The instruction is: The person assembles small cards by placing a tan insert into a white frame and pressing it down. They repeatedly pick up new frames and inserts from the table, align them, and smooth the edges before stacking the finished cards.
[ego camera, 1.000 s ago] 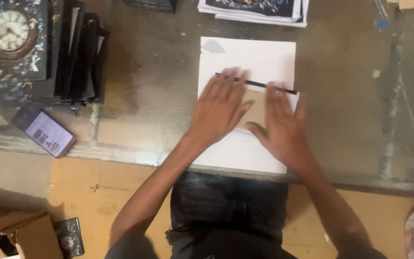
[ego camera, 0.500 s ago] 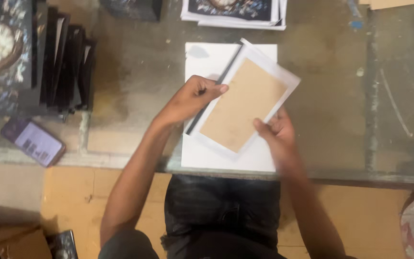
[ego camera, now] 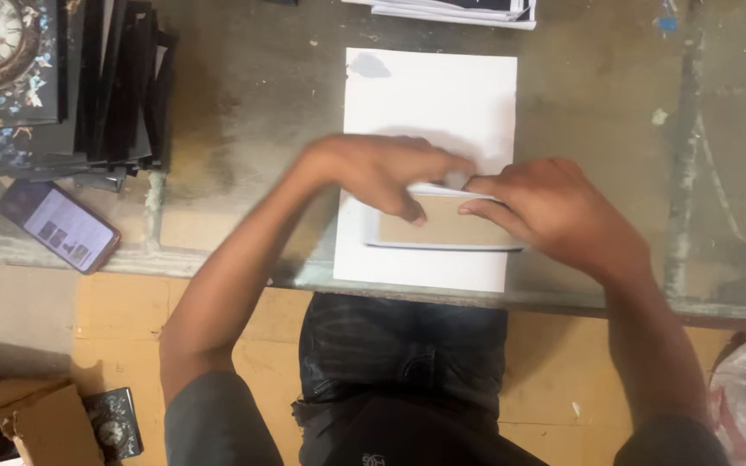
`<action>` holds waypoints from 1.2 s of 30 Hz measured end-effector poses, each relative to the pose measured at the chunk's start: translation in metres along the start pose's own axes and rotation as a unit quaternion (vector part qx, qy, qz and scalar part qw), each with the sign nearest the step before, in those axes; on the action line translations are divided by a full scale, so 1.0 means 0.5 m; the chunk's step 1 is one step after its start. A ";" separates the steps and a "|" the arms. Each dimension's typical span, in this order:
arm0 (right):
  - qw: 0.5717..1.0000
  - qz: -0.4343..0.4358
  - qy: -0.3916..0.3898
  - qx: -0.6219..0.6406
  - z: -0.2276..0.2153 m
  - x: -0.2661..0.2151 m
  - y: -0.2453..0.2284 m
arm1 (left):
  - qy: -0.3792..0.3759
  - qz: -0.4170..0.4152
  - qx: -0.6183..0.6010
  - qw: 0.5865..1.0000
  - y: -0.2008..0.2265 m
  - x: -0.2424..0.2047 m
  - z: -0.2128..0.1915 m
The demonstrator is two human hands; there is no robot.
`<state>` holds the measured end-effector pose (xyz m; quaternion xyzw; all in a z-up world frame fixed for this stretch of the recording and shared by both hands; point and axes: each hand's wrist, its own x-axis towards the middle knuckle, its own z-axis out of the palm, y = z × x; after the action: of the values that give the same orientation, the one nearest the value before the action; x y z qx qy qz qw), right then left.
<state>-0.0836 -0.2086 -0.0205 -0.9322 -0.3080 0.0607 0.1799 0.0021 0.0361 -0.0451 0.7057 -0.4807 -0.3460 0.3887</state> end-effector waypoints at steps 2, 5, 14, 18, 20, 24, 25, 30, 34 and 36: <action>1.000 -0.017 -0.007 0.020 -0.008 0.014 0.012 | -0.037 -0.144 0.109 0.983 -0.004 0.020 0.022; 0.999 -0.003 0.051 0.007 0.006 0.020 0.039 | 0.068 -0.159 0.175 0.969 -0.030 0.019 0.056; 0.983 0.050 0.169 -0.059 0.141 0.037 0.087 | 0.305 -0.077 0.350 0.882 -0.091 0.014 0.144; 0.980 0.041 0.169 -0.098 0.184 0.023 0.103 | 0.290 -0.100 0.291 0.906 -0.099 0.005 0.164; 0.983 0.050 0.143 -0.107 0.189 0.014 0.101 | 0.280 -0.125 0.268 0.913 -0.099 0.002 0.171; 0.989 0.115 0.094 -0.025 0.171 0.019 0.075 | 0.326 -0.094 0.296 0.893 -0.101 0.000 0.181; 0.991 0.096 0.097 -0.004 0.168 0.023 0.067 | 0.338 -0.086 0.285 0.893 -0.105 0.002 0.185; 0.987 -0.037 0.119 -0.101 0.183 0.036 0.031 | 0.371 -0.086 0.237 0.894 -0.124 0.004 0.215; 0.993 0.079 0.073 -0.054 0.178 0.015 0.029 | 0.394 -0.090 0.233 0.885 -0.114 0.001 0.214; 0.981 0.195 -0.004 -0.010 0.175 0.007 0.036 | 0.399 -0.090 0.231 0.883 -0.109 -0.001 0.211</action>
<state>-0.0904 -0.1936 -0.1084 -0.9759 -0.1214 0.0950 0.1546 -0.0669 0.0264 -0.1413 0.8942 -0.2854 0.0519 0.3409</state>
